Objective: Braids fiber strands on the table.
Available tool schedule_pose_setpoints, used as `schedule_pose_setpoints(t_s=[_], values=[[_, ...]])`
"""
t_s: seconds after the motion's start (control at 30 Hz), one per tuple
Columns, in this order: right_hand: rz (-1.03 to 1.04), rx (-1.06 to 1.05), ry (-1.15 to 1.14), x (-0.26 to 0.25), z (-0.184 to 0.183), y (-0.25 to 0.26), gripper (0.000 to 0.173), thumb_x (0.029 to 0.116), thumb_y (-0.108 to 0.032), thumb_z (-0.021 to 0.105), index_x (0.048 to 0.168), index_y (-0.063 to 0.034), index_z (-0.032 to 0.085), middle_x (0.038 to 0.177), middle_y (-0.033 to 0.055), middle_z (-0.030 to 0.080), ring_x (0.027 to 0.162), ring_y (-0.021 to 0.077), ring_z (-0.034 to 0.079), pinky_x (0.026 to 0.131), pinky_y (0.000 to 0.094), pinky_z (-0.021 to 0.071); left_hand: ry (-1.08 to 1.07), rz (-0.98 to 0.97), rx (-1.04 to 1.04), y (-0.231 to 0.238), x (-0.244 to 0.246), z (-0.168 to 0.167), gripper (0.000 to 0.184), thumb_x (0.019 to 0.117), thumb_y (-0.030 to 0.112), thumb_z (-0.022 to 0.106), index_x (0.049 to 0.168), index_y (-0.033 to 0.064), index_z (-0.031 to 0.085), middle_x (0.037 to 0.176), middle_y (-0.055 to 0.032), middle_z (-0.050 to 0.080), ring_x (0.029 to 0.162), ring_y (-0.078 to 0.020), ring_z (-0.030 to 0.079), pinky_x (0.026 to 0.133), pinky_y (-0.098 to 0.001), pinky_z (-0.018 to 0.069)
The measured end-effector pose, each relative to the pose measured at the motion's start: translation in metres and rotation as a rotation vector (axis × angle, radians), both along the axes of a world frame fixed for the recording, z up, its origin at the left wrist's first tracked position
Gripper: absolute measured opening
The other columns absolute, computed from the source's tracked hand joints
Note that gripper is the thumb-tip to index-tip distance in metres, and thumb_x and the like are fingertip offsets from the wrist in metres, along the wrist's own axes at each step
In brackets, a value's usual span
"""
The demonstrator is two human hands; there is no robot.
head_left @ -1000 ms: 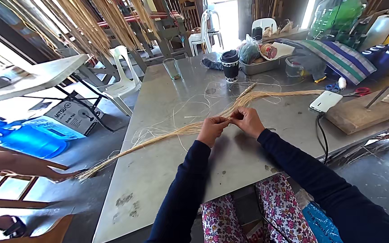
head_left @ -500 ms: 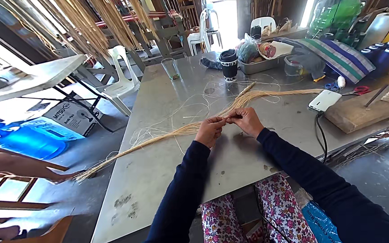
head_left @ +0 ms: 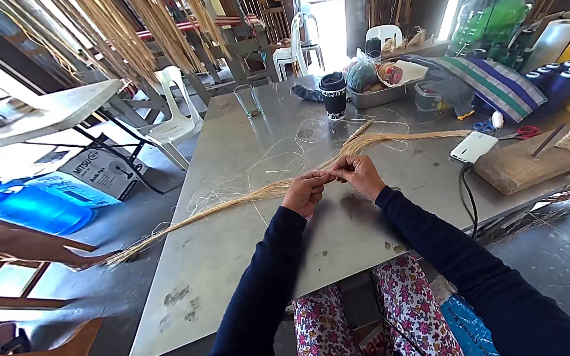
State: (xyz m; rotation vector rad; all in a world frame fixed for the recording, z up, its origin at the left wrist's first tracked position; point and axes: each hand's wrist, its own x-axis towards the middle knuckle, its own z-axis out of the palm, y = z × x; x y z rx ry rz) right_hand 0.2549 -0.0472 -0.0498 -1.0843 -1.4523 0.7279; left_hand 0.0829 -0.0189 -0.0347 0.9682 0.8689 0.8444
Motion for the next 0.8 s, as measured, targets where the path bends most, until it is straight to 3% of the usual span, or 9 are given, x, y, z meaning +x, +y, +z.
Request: schedule_pose_setpoints(t_s=[0.3,0.67,0.8], values=[[-0.001,-0.039,0.01,-0.0027,0.0001,-0.0012,0.003,0.0898,0.004,0.071,0.092,0.0058,0.07,0.08,0.0085,0.07,0.068,0.0084,0.066,0.068,0.0259,0.0578,0.113,-0.04,0.146,-0.0011,0.0015,-0.0029,0.01,0.0958,-0.007,0.059,0.095,0.002,0.064,0.077,0.0,0.068,0.044,0.0043,0.037,0.041,-0.012,0.0295],[-0.01,-0.064,0.059,-0.0006,0.0006,-0.0014,0.002,0.0882,0.006,0.072,0.089,0.005,0.071,0.078,0.007,0.071,0.066,0.0064,0.065,0.068,0.0238,0.0568,0.203,-0.178,0.135,-0.0018,-0.0025,0.0042,0.016,0.1057,0.006,0.05,0.106,0.003,0.065,0.082,-0.0005,0.07,0.043,0.0044,0.034,0.04,-0.0126,0.0267],[-0.024,-0.087,0.043,-0.001,0.0033,-0.0025,0.001,0.0897,0.006,0.071,0.091,0.006,0.07,0.079,0.0086,0.071,0.067,0.0078,0.067,0.069,0.0248,0.0582,0.235,-0.192,0.159,-0.003,-0.0056,0.005,0.018,0.1047,0.003,0.05,0.11,0.0027,0.067,0.084,0.0006,0.069,0.043,0.0045,0.031,0.04,-0.0122,0.0254]])
